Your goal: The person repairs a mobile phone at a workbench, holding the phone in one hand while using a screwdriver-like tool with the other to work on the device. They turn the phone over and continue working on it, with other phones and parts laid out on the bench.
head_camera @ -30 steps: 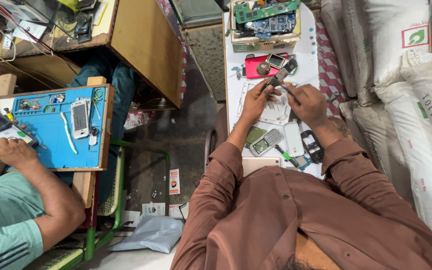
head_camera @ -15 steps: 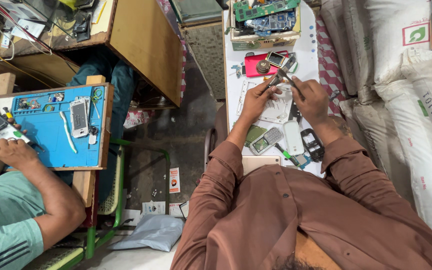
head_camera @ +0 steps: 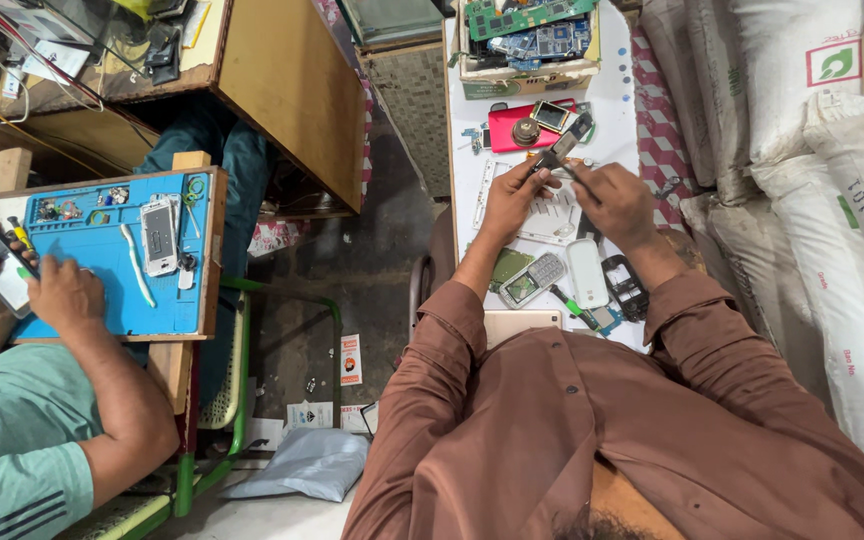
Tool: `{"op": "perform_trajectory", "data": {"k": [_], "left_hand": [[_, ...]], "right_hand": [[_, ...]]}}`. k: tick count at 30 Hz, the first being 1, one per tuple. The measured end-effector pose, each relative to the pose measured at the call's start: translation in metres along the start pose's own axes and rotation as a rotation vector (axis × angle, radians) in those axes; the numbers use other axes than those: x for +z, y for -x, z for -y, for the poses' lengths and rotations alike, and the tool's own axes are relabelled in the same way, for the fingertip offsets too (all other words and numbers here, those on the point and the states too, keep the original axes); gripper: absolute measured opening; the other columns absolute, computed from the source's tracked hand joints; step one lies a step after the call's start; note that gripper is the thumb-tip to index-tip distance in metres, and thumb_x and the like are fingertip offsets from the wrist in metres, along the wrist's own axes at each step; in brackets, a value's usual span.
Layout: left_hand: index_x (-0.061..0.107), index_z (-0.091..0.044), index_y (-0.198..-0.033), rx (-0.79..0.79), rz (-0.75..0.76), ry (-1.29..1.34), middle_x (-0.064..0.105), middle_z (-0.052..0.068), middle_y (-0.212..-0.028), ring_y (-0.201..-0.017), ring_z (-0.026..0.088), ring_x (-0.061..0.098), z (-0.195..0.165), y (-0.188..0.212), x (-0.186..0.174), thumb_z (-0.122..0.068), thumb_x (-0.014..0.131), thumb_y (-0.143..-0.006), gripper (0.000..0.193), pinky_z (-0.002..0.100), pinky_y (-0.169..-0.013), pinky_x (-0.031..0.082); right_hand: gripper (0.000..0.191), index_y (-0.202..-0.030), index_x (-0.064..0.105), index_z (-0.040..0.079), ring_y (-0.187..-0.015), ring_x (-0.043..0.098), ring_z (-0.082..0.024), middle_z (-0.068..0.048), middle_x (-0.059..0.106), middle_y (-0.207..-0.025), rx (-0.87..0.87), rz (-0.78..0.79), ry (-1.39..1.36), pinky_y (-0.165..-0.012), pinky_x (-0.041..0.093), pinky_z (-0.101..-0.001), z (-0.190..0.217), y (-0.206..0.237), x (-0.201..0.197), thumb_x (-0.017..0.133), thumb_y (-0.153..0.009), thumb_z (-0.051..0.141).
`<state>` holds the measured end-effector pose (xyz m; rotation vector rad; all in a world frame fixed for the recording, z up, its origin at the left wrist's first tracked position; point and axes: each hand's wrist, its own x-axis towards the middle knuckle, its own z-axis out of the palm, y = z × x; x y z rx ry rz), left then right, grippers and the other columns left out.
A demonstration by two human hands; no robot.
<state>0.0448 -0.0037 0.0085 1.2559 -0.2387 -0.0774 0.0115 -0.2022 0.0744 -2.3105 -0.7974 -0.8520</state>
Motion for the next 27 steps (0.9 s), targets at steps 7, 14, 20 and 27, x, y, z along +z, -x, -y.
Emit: {"op": "perform_trajectory", "data": {"k": [7, 14, 20, 27], "left_hand": [[0.066, -0.001, -0.136, 0.005, 0.007, 0.029, 0.075, 0.007, -0.102, -0.083, 0.010, 0.065, 0.002, -0.002, 0.000, -0.016, 0.063, -0.106, 0.034, 0.025, -0.077, 0.055], [0.064, -0.001, -0.138, -0.014, -0.005, 0.023, 0.074, 0.007, -0.093, -0.079, 0.009, 0.063, 0.012, -0.005, -0.003, -0.017, 0.063, -0.105, 0.036, 0.024, -0.075, 0.054], [0.066, 0.000, -0.138, -0.001, 0.002, -0.017, 0.074, 0.006, -0.096, -0.079, 0.008, 0.061, 0.011, -0.003, -0.004, -0.018, 0.063, -0.106, 0.037, 0.024, -0.075, 0.053], [0.064, 0.000, -0.138, -0.011, 0.000, 0.020, 0.074, 0.006, -0.096, -0.079, 0.008, 0.063, 0.009, -0.004, -0.003, -0.018, 0.062, -0.105, 0.037, 0.024, -0.075, 0.054]], "right_hand": [[0.032, -0.127, 0.072, 0.006, -0.072, 0.063, -0.024, -0.010, 0.063, -0.088, 0.010, -0.025, -0.018, -0.064, 0.052, -0.0367, 0.000, 0.000, -0.001, 0.078, -0.096, 0.011], [0.033, -0.128, 0.074, 0.007, -0.072, 0.062, -0.026, -0.010, 0.063, -0.087, 0.000, -0.028, -0.023, -0.065, 0.052, -0.0396, 0.003, -0.003, -0.003, 0.079, -0.096, 0.008], [0.031, -0.130, 0.071, 0.005, -0.071, 0.061, -0.025, -0.010, 0.061, -0.088, 0.074, -0.048, -0.019, -0.063, 0.050, -0.0384, 0.002, -0.002, -0.003, 0.078, -0.100, 0.009], [0.033, -0.131, 0.071, 0.006, -0.070, 0.061, -0.024, -0.009, 0.061, -0.086, 0.021, -0.023, -0.037, -0.061, 0.050, -0.0381, 0.001, -0.003, -0.001, 0.078, -0.099, 0.010]]}}
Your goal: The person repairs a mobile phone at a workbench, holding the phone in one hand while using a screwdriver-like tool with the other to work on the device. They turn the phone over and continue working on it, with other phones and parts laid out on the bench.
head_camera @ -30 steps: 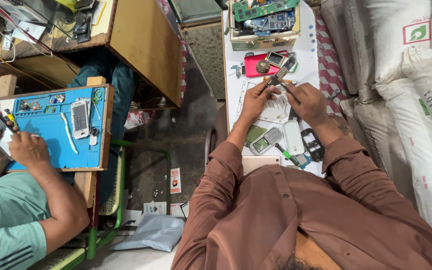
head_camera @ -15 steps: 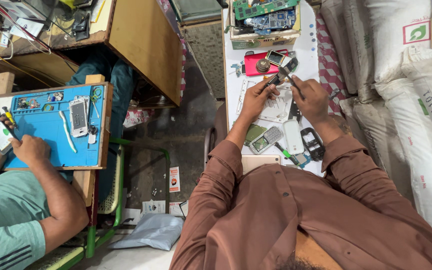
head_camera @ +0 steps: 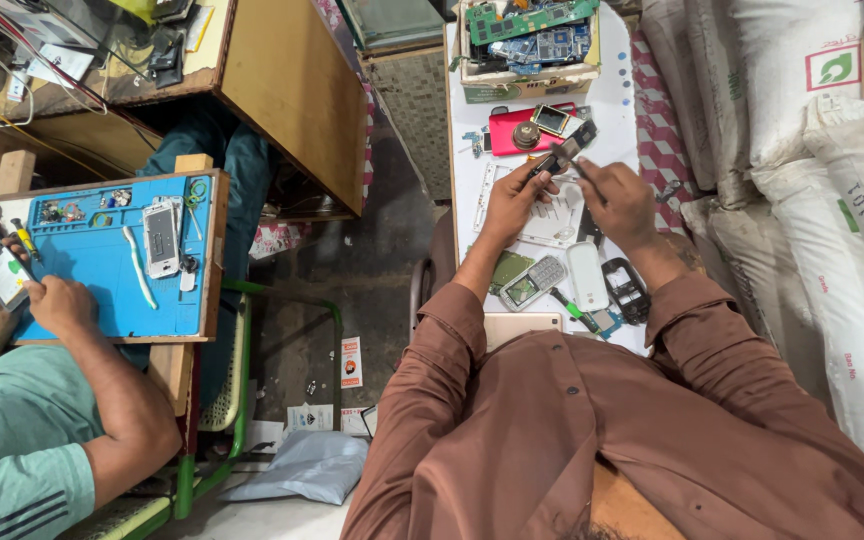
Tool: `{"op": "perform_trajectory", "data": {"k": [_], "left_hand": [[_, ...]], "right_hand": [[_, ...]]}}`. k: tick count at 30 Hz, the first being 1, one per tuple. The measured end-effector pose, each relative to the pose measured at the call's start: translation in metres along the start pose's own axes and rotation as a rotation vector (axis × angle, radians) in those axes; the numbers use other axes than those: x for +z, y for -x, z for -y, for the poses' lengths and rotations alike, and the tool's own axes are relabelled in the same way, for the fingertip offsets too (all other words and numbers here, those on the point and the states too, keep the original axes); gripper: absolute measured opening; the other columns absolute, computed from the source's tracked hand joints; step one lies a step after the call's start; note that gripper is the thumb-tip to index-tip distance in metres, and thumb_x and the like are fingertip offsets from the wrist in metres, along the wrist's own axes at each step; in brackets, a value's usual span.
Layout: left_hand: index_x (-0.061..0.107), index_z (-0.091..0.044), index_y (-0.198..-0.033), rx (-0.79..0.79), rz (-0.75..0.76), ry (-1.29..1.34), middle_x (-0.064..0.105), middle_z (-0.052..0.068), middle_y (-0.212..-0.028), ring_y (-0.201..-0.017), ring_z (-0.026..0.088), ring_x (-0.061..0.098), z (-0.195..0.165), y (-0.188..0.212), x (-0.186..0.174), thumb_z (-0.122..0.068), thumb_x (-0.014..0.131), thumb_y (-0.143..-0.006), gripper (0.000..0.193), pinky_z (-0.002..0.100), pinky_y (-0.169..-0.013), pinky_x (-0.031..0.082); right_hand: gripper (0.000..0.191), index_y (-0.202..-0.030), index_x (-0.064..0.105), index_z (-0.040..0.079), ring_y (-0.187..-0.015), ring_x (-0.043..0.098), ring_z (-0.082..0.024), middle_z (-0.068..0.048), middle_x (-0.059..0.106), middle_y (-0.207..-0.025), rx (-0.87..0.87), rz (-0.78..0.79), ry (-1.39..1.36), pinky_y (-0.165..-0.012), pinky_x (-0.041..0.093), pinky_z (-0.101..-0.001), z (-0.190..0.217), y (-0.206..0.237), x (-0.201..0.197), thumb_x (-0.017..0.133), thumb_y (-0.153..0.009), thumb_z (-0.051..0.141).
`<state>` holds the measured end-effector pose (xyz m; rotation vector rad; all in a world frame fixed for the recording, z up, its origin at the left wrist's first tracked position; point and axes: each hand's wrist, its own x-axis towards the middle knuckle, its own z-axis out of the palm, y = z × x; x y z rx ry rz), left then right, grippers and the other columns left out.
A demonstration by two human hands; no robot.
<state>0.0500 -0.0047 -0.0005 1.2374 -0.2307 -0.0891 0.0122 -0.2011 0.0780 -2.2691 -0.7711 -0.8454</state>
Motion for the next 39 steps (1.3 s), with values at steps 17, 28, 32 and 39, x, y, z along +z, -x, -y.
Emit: {"op": "perform_trajectory", "data": {"k": [17, 28, 32, 39], "left_hand": [[0.053, -0.008, -0.148, 0.012, 0.002, 0.007, 0.074, 0.002, -0.113, -0.085, 0.008, 0.065, -0.006, 0.002, 0.004, -0.014, 0.062, -0.102, 0.047, 0.024, -0.075, 0.055], [0.052, -0.011, -0.154, 0.040, 0.021, -0.048, 0.072, 0.005, -0.097, -0.078, 0.008, 0.059, 0.006, -0.001, -0.001, -0.016, 0.062, -0.107, 0.048, 0.024, -0.074, 0.053], [0.049, -0.015, -0.154, 0.052, 0.011, -0.013, 0.071, 0.000, -0.110, -0.086, 0.007, 0.062, 0.001, 0.001, 0.000, -0.015, 0.058, -0.106, 0.048, 0.024, -0.076, 0.054], [0.047, -0.021, -0.158, 0.038, 0.021, -0.065, 0.070, 0.003, -0.097, -0.083, 0.008, 0.058, -0.009, 0.005, 0.001, -0.015, 0.056, -0.110, 0.049, 0.024, -0.078, 0.054]], "right_hand": [[0.033, -0.132, 0.072, 0.006, -0.067, 0.061, -0.022, -0.008, 0.062, -0.085, 0.016, -0.011, 0.004, -0.059, 0.050, -0.0352, 0.000, 0.003, 0.002, 0.079, -0.100, 0.011], [0.032, -0.131, 0.072, 0.008, -0.068, 0.061, -0.024, -0.008, 0.062, -0.083, -0.005, -0.017, 0.054, -0.060, 0.049, -0.0384, 0.001, 0.002, 0.000, 0.079, -0.099, 0.012], [0.034, -0.128, 0.072, 0.009, -0.069, 0.061, -0.025, -0.008, 0.062, -0.083, -0.087, 0.016, 0.074, -0.062, 0.050, -0.0389, 0.002, 0.001, -0.001, 0.078, -0.095, 0.013], [0.033, -0.129, 0.073, 0.008, -0.067, 0.060, -0.024, -0.008, 0.060, -0.080, -0.055, -0.003, 0.061, -0.060, 0.049, -0.0388, 0.002, 0.002, -0.001, 0.079, -0.097, 0.012]]}}
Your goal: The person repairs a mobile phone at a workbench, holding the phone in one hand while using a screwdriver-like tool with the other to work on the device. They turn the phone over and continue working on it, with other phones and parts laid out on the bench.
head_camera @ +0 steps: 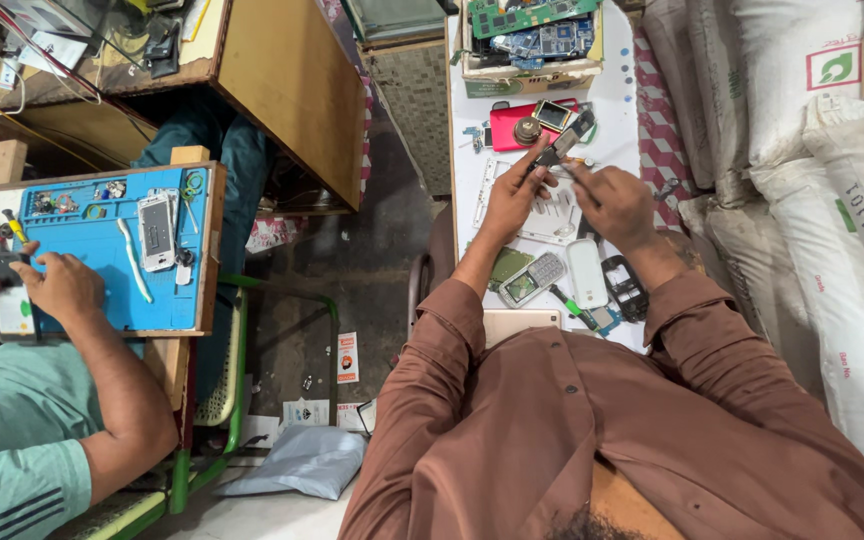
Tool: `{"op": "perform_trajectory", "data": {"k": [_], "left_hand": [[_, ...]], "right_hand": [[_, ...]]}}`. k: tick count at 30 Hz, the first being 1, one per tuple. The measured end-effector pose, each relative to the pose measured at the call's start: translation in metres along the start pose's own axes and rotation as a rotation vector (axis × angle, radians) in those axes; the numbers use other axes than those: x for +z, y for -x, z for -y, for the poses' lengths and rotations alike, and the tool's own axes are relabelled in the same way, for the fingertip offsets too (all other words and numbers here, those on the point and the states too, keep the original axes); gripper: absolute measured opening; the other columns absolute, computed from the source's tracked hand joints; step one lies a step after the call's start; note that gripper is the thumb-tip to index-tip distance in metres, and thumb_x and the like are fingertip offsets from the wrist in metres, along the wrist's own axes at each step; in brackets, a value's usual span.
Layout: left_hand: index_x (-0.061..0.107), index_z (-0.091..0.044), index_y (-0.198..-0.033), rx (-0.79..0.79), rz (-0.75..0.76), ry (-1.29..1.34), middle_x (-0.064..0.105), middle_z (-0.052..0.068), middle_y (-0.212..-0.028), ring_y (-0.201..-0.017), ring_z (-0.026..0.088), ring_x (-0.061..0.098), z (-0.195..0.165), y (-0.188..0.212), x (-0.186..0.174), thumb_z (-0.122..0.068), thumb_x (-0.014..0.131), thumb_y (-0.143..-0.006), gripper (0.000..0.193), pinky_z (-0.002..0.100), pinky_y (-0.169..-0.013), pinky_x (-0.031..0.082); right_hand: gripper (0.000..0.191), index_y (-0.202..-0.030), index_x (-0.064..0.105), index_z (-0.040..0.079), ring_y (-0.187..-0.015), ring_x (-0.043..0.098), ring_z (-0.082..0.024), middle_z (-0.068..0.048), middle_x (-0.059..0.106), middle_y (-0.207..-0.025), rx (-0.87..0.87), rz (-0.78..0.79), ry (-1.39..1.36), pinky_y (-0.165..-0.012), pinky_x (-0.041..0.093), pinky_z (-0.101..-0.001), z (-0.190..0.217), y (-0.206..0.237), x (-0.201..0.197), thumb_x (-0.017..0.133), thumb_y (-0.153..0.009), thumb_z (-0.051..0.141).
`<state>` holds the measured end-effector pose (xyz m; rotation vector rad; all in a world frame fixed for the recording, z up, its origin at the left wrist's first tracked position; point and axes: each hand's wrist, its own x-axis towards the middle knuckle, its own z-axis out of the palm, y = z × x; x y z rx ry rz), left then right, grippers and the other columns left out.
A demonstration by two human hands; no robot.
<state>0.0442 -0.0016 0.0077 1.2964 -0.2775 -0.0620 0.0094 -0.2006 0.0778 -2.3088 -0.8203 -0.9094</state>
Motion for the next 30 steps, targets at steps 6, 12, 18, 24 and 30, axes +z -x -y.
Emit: {"op": "perform_trajectory", "data": {"k": [6, 12, 18, 24, 30], "left_hand": [[0.045, -0.021, -0.157, 0.038, 0.001, 0.031, 0.071, 0.002, -0.118, -0.090, 0.008, 0.060, -0.003, -0.001, 0.003, -0.013, 0.055, -0.109, 0.049, 0.025, -0.079, 0.054], [0.045, -0.021, -0.158, 0.040, -0.004, 0.016, 0.071, 0.002, -0.115, -0.089, 0.008, 0.060, -0.005, 0.000, 0.003, -0.012, 0.054, -0.110, 0.049, 0.024, -0.079, 0.055], [0.047, -0.015, -0.158, 0.031, 0.003, 0.019, 0.070, 0.005, -0.113, -0.091, 0.008, 0.061, 0.002, -0.001, 0.001, -0.011, 0.055, -0.111, 0.049, 0.025, -0.079, 0.055], [0.050, -0.010, -0.157, 0.021, 0.017, 0.033, 0.071, 0.006, -0.112, -0.089, 0.010, 0.062, 0.013, -0.005, -0.002, -0.012, 0.057, -0.110, 0.047, 0.025, -0.079, 0.054], [0.050, -0.009, -0.158, 0.010, 0.013, 0.026, 0.071, 0.007, -0.112, -0.090, 0.010, 0.062, 0.010, -0.003, -0.002, -0.013, 0.056, -0.112, 0.047, 0.026, -0.080, 0.055]], "right_hand": [[0.031, -0.129, 0.074, 0.007, -0.065, 0.059, -0.024, -0.008, 0.060, -0.080, 0.087, 0.008, -0.010, -0.060, 0.048, -0.0390, -0.002, 0.000, 0.001, 0.079, -0.099, 0.012], [0.032, -0.128, 0.073, 0.009, -0.068, 0.059, -0.024, -0.007, 0.060, -0.082, 0.015, 0.007, 0.004, -0.063, 0.049, -0.0391, 0.000, 0.000, 0.000, 0.078, -0.097, 0.013], [0.032, -0.126, 0.073, 0.009, -0.069, 0.059, -0.025, -0.007, 0.061, -0.082, -0.022, -0.007, 0.030, -0.063, 0.049, -0.0393, 0.000, 0.000, -0.002, 0.079, -0.095, 0.013], [0.033, -0.127, 0.074, 0.008, -0.069, 0.060, -0.024, -0.007, 0.061, -0.082, 0.028, 0.006, -0.008, -0.063, 0.049, -0.0380, -0.002, 0.001, 0.000, 0.080, -0.095, 0.013], [0.034, -0.126, 0.074, 0.009, -0.069, 0.060, -0.024, -0.007, 0.060, -0.082, 0.031, -0.003, 0.019, -0.063, 0.049, -0.0381, -0.002, 0.002, 0.001, 0.082, -0.093, 0.013]]}}
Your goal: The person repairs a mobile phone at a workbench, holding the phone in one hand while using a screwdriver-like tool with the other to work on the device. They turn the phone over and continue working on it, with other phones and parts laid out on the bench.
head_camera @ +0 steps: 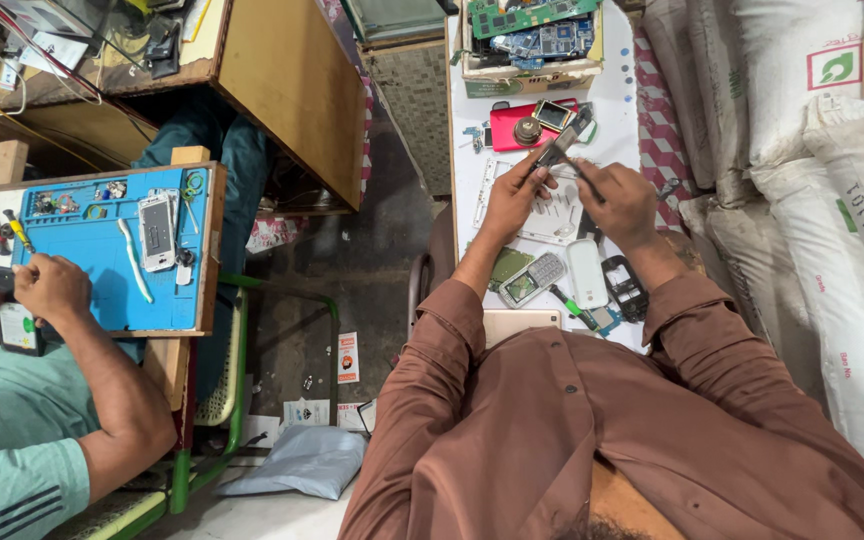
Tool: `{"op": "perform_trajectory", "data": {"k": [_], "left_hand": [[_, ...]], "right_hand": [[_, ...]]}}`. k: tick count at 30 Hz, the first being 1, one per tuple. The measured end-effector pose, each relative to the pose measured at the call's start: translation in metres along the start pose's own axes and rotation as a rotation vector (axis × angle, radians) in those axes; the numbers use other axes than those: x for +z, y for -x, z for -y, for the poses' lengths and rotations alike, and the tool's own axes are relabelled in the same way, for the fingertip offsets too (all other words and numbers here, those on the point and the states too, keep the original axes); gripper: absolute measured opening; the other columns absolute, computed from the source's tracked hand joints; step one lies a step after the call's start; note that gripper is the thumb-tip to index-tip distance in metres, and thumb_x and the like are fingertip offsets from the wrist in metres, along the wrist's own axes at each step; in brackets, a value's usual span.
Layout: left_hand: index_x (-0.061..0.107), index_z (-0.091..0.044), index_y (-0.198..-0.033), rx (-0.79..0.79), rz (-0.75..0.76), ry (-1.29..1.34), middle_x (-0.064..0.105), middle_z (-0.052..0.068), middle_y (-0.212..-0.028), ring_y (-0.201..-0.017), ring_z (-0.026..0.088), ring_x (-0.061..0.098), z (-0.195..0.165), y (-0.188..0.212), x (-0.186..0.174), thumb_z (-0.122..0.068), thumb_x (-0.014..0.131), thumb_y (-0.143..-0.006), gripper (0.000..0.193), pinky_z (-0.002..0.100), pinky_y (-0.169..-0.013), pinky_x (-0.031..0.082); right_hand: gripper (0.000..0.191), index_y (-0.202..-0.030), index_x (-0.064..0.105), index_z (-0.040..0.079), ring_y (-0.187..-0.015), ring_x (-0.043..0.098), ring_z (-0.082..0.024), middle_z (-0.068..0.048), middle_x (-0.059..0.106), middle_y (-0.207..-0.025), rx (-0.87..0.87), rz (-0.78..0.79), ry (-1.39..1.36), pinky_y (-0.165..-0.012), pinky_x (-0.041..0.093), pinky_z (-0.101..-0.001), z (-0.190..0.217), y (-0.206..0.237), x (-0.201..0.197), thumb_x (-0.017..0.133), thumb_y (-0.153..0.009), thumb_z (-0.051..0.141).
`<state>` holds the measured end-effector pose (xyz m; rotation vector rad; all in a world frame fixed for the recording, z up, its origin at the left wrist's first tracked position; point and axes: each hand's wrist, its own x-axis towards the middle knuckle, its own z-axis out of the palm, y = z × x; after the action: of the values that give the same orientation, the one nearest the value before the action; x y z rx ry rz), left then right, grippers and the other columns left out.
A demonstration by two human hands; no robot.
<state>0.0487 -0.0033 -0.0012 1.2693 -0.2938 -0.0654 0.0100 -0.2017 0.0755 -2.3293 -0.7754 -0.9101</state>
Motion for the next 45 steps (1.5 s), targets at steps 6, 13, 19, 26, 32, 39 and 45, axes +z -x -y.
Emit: {"op": "perform_trajectory", "data": {"k": [6, 13, 19, 26, 32, 39, 45], "left_hand": [[0.051, -0.009, -0.153, -0.002, -0.009, 0.003, 0.072, 0.003, -0.112, -0.086, 0.008, 0.062, 0.000, -0.002, 0.000, -0.014, 0.055, -0.109, 0.045, 0.024, -0.077, 0.054], [0.055, -0.007, -0.152, -0.011, -0.007, 0.031, 0.072, 0.004, -0.104, -0.085, 0.008, 0.061, 0.005, -0.002, 0.000, -0.016, 0.057, -0.110, 0.043, 0.024, -0.077, 0.053], [0.054, -0.005, -0.152, 0.006, 0.003, 0.032, 0.073, 0.004, -0.108, -0.085, 0.009, 0.061, -0.003, -0.001, 0.002, -0.017, 0.056, -0.110, 0.044, 0.024, -0.077, 0.053], [0.052, -0.003, -0.150, 0.017, 0.035, 0.070, 0.073, 0.003, -0.123, -0.090, 0.010, 0.065, -0.008, 0.000, 0.001, -0.015, 0.054, -0.108, 0.043, 0.024, -0.077, 0.054], [0.059, 0.001, -0.147, -0.005, -0.005, 0.064, 0.074, 0.011, -0.101, -0.084, 0.011, 0.065, 0.001, -0.002, 0.002, -0.016, 0.054, -0.114, 0.038, 0.026, -0.078, 0.055], [0.061, 0.001, -0.136, -0.013, -0.004, 0.083, 0.074, 0.007, -0.099, -0.082, 0.010, 0.064, 0.004, -0.003, -0.002, -0.020, 0.054, -0.110, 0.034, 0.025, -0.076, 0.054], [0.063, 0.001, -0.134, -0.019, -0.016, 0.064, 0.073, 0.006, -0.094, -0.080, 0.009, 0.063, 0.003, -0.001, -0.001, -0.023, 0.053, -0.111, 0.035, 0.024, -0.076, 0.053]], "right_hand": [[0.032, -0.123, 0.074, 0.010, -0.069, 0.061, -0.024, -0.006, 0.060, -0.081, -0.052, 0.006, 0.017, -0.063, 0.050, -0.0386, 0.000, -0.001, -0.001, 0.081, -0.092, 0.014], [0.032, -0.123, 0.073, 0.010, -0.070, 0.061, -0.025, -0.006, 0.060, -0.082, -0.064, 0.003, 0.018, -0.063, 0.049, -0.0390, 0.002, -0.001, -0.002, 0.081, -0.092, 0.014], [0.032, -0.123, 0.074, 0.008, -0.068, 0.060, -0.024, -0.007, 0.060, -0.081, -0.037, 0.017, 0.002, -0.063, 0.049, -0.0390, 0.002, -0.001, -0.002, 0.082, -0.093, 0.013], [0.032, -0.128, 0.074, 0.008, -0.070, 0.060, -0.024, -0.008, 0.061, -0.083, 0.063, -0.035, 0.006, -0.065, 0.049, -0.0388, -0.001, -0.001, 0.001, 0.081, -0.098, 0.012], [0.031, -0.126, 0.075, 0.009, -0.070, 0.060, -0.025, -0.007, 0.061, -0.082, -0.010, 0.005, 0.013, -0.065, 0.050, -0.0388, -0.003, 0.001, 0.002, 0.080, -0.096, 0.013], [0.029, -0.125, 0.075, 0.010, -0.072, 0.061, -0.024, -0.007, 0.062, -0.083, 0.011, -0.048, 0.048, -0.066, 0.051, -0.0383, -0.003, 0.002, 0.003, 0.080, -0.097, 0.015], [0.027, -0.126, 0.075, 0.010, -0.073, 0.061, -0.023, -0.007, 0.062, -0.086, 0.113, -0.065, 0.034, -0.068, 0.051, -0.0386, 0.001, -0.001, 0.001, 0.079, -0.100, 0.013]]}}
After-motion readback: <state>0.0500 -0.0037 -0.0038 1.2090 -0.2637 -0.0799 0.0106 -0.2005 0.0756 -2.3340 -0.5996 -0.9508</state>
